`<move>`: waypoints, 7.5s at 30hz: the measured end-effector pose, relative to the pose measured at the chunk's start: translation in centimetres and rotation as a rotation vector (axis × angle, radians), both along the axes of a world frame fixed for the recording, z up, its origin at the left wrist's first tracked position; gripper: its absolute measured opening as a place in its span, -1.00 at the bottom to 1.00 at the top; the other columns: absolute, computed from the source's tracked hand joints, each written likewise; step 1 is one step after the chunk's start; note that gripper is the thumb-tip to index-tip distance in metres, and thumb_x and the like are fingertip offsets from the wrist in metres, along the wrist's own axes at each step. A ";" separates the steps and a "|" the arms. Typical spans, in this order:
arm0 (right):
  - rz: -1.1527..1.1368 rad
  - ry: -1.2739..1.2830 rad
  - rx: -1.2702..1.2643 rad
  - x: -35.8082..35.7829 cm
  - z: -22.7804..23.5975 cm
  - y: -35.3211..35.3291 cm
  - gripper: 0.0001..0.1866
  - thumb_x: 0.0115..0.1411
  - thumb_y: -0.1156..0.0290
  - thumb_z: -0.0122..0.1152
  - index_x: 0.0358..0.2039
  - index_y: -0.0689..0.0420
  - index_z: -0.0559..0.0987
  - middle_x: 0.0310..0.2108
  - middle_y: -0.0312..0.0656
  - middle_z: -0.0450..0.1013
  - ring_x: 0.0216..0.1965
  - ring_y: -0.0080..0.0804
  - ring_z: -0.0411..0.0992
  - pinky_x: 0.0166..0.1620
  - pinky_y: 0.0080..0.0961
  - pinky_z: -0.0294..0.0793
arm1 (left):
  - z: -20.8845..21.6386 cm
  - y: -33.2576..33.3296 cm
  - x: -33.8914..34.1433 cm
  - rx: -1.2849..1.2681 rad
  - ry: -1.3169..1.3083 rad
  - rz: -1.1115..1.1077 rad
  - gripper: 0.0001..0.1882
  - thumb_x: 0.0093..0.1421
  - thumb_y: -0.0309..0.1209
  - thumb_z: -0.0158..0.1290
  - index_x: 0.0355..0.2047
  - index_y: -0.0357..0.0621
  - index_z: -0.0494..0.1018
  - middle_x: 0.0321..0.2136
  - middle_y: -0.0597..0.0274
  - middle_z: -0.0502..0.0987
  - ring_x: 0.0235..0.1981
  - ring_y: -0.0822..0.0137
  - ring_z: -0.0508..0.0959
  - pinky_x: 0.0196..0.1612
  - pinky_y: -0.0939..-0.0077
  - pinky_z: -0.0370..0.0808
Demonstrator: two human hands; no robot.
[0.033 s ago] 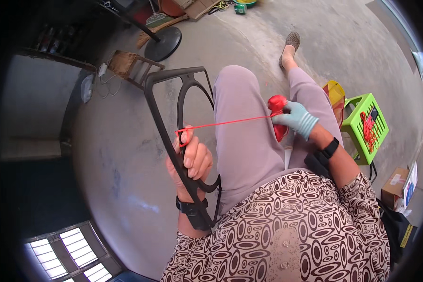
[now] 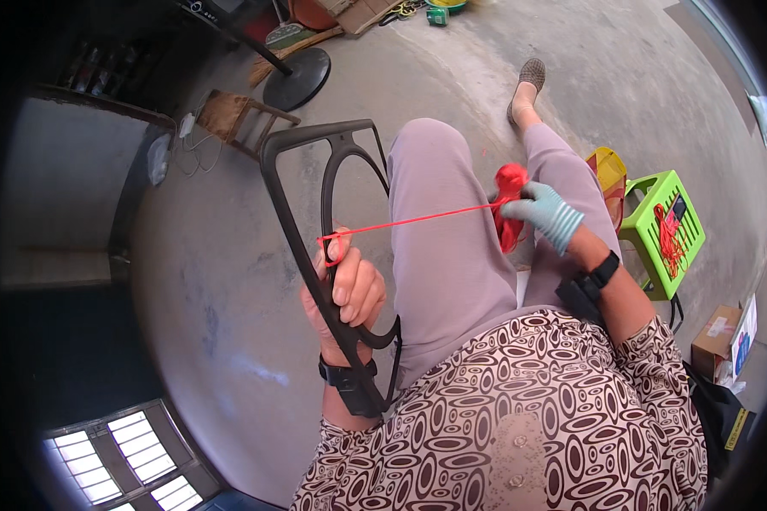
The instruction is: Wrapping red string around a circular plastic frame component.
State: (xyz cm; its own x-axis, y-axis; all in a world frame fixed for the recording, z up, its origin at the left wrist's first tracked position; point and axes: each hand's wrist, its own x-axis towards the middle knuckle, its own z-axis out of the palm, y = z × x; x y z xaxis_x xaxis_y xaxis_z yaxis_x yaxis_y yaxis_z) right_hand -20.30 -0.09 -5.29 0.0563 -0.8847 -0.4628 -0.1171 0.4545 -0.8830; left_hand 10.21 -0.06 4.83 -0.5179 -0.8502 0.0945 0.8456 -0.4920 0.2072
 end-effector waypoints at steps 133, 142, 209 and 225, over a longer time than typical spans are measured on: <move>-0.303 -0.660 -0.009 0.4 2.0 9.6 -0.80 0.17 0.37 0.26 -0.48 0.15 0.44 -0.64 -0.26 0.37 -0.58 -0.37 0.44 -0.42 -0.42 0.49 | -4.1 2.8 -8.1 -0.001 -0.929 -0.340 -0.84 0.26 -0.47 -0.03 -0.29 -0.33 0.48 -0.34 0.15 0.61 -0.42 0.50 0.58 -0.26 0.67 0.52; -0.312 -0.795 0.149 0.3 4.0 10.1 -0.81 0.20 0.33 0.24 -0.40 0.16 0.47 -0.55 -0.22 0.41 -0.52 -0.39 0.47 -0.41 -0.43 0.54 | -3.6 2.8 -9.0 -0.061 -1.114 -0.261 -0.90 0.24 -0.45 0.07 -0.38 -0.22 0.51 -0.52 0.43 0.54 -0.61 0.73 0.39 -0.54 0.86 0.30; -0.779 -0.230 -0.207 -15.0 5.2 11.8 -0.71 0.10 0.40 0.32 -0.18 0.19 0.53 -0.46 -0.27 0.46 -0.42 -0.51 0.46 -0.22 -0.57 0.48 | -3.9 2.9 -7.7 0.073 -0.895 -0.277 -0.93 0.22 -0.55 0.06 -0.30 -0.20 0.40 -0.41 0.30 0.55 -0.43 0.58 0.56 -0.34 0.69 0.53; -0.153 -0.594 0.105 1.1 3.7 6.3 -0.78 0.04 0.41 0.39 -0.35 0.24 0.58 -0.47 -0.17 0.53 -0.41 -0.45 0.51 -0.29 -0.47 0.56 | -4.2 3.2 -8.2 0.005 -0.898 -0.160 -0.84 0.20 -0.59 0.10 -0.24 -0.18 0.36 -0.47 0.32 0.57 -0.49 0.64 0.52 -0.44 0.80 0.44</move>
State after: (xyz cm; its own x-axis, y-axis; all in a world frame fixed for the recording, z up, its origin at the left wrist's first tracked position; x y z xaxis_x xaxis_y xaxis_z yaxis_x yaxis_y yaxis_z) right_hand -19.22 6.22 -1.61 0.2069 -0.8545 -0.4766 0.4537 0.5153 -0.7271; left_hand 2.05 3.12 0.68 -0.5070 -0.7610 -0.4048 0.2883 -0.5923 0.7524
